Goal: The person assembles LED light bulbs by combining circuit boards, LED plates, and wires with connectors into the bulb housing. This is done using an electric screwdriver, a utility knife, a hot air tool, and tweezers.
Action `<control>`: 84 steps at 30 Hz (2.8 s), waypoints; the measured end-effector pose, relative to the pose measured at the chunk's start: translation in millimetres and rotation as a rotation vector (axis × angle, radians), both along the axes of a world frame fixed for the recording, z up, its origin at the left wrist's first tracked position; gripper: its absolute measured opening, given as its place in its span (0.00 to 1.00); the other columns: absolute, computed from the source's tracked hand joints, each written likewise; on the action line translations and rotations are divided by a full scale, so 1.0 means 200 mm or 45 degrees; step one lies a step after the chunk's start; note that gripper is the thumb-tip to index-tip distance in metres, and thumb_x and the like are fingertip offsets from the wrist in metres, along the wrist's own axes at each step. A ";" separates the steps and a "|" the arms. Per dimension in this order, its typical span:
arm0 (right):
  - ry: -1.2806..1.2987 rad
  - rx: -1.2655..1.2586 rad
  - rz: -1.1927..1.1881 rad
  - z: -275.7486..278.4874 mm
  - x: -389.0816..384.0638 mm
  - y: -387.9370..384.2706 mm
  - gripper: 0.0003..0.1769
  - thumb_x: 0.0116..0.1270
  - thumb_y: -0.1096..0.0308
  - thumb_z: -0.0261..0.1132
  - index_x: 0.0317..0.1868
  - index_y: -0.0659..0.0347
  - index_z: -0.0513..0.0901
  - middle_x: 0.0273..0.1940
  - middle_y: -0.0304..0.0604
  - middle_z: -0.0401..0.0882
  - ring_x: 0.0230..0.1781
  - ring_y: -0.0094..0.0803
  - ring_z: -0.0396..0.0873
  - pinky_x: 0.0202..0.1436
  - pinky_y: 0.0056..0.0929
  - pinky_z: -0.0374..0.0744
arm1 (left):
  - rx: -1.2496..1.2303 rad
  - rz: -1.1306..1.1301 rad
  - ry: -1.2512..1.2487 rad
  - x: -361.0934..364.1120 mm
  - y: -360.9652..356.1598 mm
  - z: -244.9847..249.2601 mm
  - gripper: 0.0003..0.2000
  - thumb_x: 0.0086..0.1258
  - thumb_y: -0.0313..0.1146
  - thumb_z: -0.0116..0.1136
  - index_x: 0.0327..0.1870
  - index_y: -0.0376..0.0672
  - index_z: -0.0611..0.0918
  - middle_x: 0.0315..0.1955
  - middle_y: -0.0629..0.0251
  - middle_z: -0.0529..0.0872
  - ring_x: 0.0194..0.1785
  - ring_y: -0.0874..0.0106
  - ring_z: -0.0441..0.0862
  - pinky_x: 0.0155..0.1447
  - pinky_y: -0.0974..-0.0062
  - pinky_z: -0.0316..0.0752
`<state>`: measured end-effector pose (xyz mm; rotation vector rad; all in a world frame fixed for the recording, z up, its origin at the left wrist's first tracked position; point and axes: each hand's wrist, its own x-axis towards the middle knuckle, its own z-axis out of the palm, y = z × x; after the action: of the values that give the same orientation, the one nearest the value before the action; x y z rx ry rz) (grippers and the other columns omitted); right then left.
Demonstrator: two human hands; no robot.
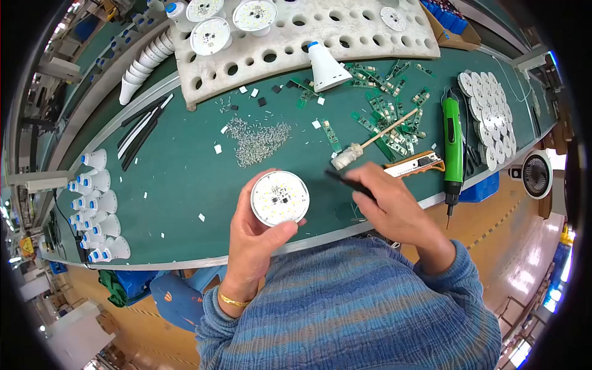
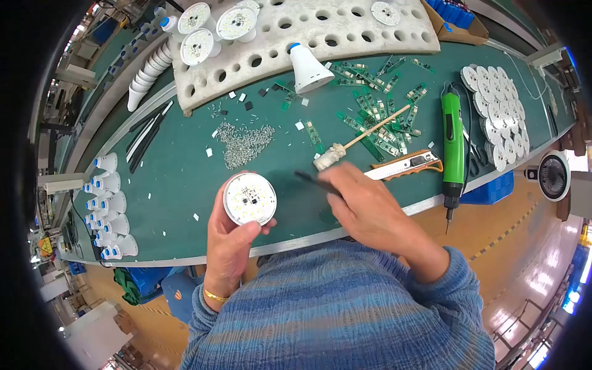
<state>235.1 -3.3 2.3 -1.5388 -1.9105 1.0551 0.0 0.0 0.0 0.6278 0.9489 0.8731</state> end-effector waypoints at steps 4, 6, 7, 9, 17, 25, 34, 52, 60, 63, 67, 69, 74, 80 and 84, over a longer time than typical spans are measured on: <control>-0.295 0.090 0.154 -0.03 0.01 -0.01 0.14 0.58 0.75 0.59 0.46 0.60 0.76 0.37 0.50 0.73 0.39 0.46 0.77 0.39 0.42 0.74 | 0.054 0.060 0.100 0.00 -0.01 0.03 0.41 0.48 0.15 0.68 0.68 0.40 0.62 0.56 0.61 0.74 0.57 0.69 0.76 0.53 0.73 0.79; -0.432 0.293 0.161 -0.08 0.03 -0.02 0.14 0.55 0.75 0.60 0.44 0.60 0.77 0.38 0.48 0.73 0.40 0.45 0.77 0.40 0.43 0.74 | 0.076 0.057 0.147 0.03 -0.03 0.00 0.42 0.47 0.12 0.66 0.68 0.40 0.63 0.55 0.63 0.75 0.58 0.70 0.75 0.59 0.73 0.74; -0.409 0.429 0.101 -0.08 0.03 -0.02 0.14 0.55 0.75 0.60 0.45 0.60 0.77 0.38 0.48 0.74 0.41 0.45 0.76 0.42 0.43 0.73 | 0.055 0.085 0.164 0.03 -0.04 0.00 0.42 0.46 0.13 0.66 0.67 0.39 0.63 0.54 0.64 0.75 0.60 0.70 0.74 0.64 0.72 0.70; -0.372 0.707 -0.011 -0.06 0.06 0.00 0.15 0.55 0.75 0.60 0.45 0.60 0.77 0.39 0.48 0.74 0.42 0.46 0.75 0.45 0.43 0.73 | 0.008 0.160 0.119 -0.01 -0.05 -0.05 0.39 0.47 0.15 0.64 0.66 0.36 0.64 0.53 0.62 0.77 0.48 0.73 0.79 0.52 0.77 0.75; -1.122 0.508 -0.803 -0.11 0.63 -0.07 0.27 0.56 0.70 0.67 0.57 0.60 0.71 0.46 0.52 0.74 0.48 0.50 0.74 0.51 0.43 0.73 | -0.048 0.040 -0.386 -0.01 -0.02 -0.11 0.33 0.75 0.57 0.39 0.68 0.36 0.62 0.57 0.46 0.76 0.18 0.88 0.60 0.24 0.91 0.63; -0.997 0.086 -0.967 -0.19 0.71 -0.04 0.33 0.57 0.61 0.67 0.62 0.62 0.67 0.47 0.58 0.79 0.47 0.57 0.78 0.50 0.47 0.75 | -0.094 0.136 -0.685 0.01 -0.02 -0.11 0.39 0.69 0.63 0.45 0.67 0.33 0.62 0.54 0.47 0.75 0.32 0.75 0.73 0.29 0.80 0.71; -0.388 0.088 -1.089 -0.24 0.84 -0.08 0.32 0.56 0.57 0.67 0.57 0.69 0.73 0.40 0.52 0.80 0.38 0.35 0.80 0.46 0.30 0.76 | -0.310 0.045 -0.931 -0.04 -0.03 -0.13 0.38 0.69 0.57 0.48 0.70 0.35 0.59 0.47 0.54 0.74 0.31 0.72 0.66 0.32 0.75 0.68; 1.690 0.580 -0.886 0.08 0.55 -0.14 0.20 0.69 0.61 0.55 0.54 0.66 0.68 0.40 0.51 0.70 0.34 0.33 0.69 0.35 0.28 0.73 | -0.330 0.035 -0.831 -0.05 0.02 -0.19 0.29 0.75 0.48 0.37 0.67 0.33 0.62 0.35 0.59 0.78 0.25 0.76 0.62 0.23 0.80 0.57; 1.575 0.789 -0.640 0.19 0.50 -0.07 0.28 0.68 0.48 0.50 0.56 0.63 0.68 0.42 0.55 0.73 0.36 0.40 0.72 0.38 0.37 0.73 | -0.387 0.085 -0.897 -0.10 0.01 -0.22 0.27 0.76 0.48 0.37 0.65 0.33 0.65 0.30 0.65 0.73 0.23 0.78 0.58 0.22 0.80 0.55; 1.426 0.992 -0.612 0.33 0.51 -0.04 0.34 0.62 0.44 0.52 0.56 0.67 0.68 0.40 0.53 0.70 0.36 0.40 0.69 0.42 0.38 0.70 | -0.354 0.087 -0.892 -0.11 0.00 -0.24 0.28 0.76 0.48 0.36 0.65 0.33 0.66 0.29 0.66 0.73 0.23 0.78 0.57 0.23 0.80 0.54; 1.285 1.130 -0.681 0.50 0.37 0.03 0.36 0.55 0.48 0.55 0.53 0.73 0.66 0.37 0.49 0.62 0.37 0.38 0.63 0.44 0.35 0.66 | -0.237 0.116 -0.685 -0.11 -0.01 -0.24 0.30 0.76 0.52 0.35 0.64 0.32 0.67 0.26 0.66 0.73 0.23 0.79 0.57 0.23 0.80 0.54; 1.532 0.869 -0.430 0.47 0.34 0.05 0.35 0.59 0.48 0.52 0.55 0.73 0.66 0.39 0.50 0.62 0.37 0.38 0.63 0.44 0.35 0.67 | -0.187 0.220 -0.492 -0.09 -0.02 -0.23 0.33 0.75 0.57 0.34 0.62 0.31 0.69 0.25 0.67 0.72 0.23 0.79 0.58 0.24 0.80 0.54; 1.895 0.333 -0.541 0.35 0.14 0.19 0.30 0.68 0.50 0.50 0.60 0.66 0.66 0.39 0.48 0.64 0.36 0.36 0.65 0.41 0.33 0.71 | 0.037 0.247 -0.259 -0.09 -0.02 -0.21 0.41 0.69 0.69 0.32 0.55 0.32 0.73 0.23 0.68 0.71 0.27 0.76 0.64 0.28 0.78 0.57; 1.801 0.403 -0.783 0.15 -0.09 0.37 0.25 0.69 0.49 0.54 0.56 0.60 0.67 0.38 0.46 0.69 0.37 0.37 0.70 0.42 0.36 0.74 | 0.127 0.265 -0.028 -0.12 -0.04 -0.25 0.51 0.51 0.81 0.38 0.53 0.33 0.73 0.24 0.66 0.73 0.29 0.74 0.66 0.32 0.74 0.61; 1.534 0.630 -0.781 0.04 -0.18 0.47 0.25 0.69 0.49 0.54 0.57 0.59 0.65 0.39 0.46 0.74 0.36 0.39 0.75 0.43 0.40 0.75 | 0.107 0.106 0.168 -0.15 -0.02 -0.24 0.54 0.40 0.83 0.47 0.53 0.35 0.73 0.26 0.66 0.75 0.30 0.74 0.70 0.33 0.73 0.65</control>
<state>199.9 90.5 9.6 -0.7565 -0.6963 0.8057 -30.0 -3.4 -47.1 0.7292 1.0672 0.9581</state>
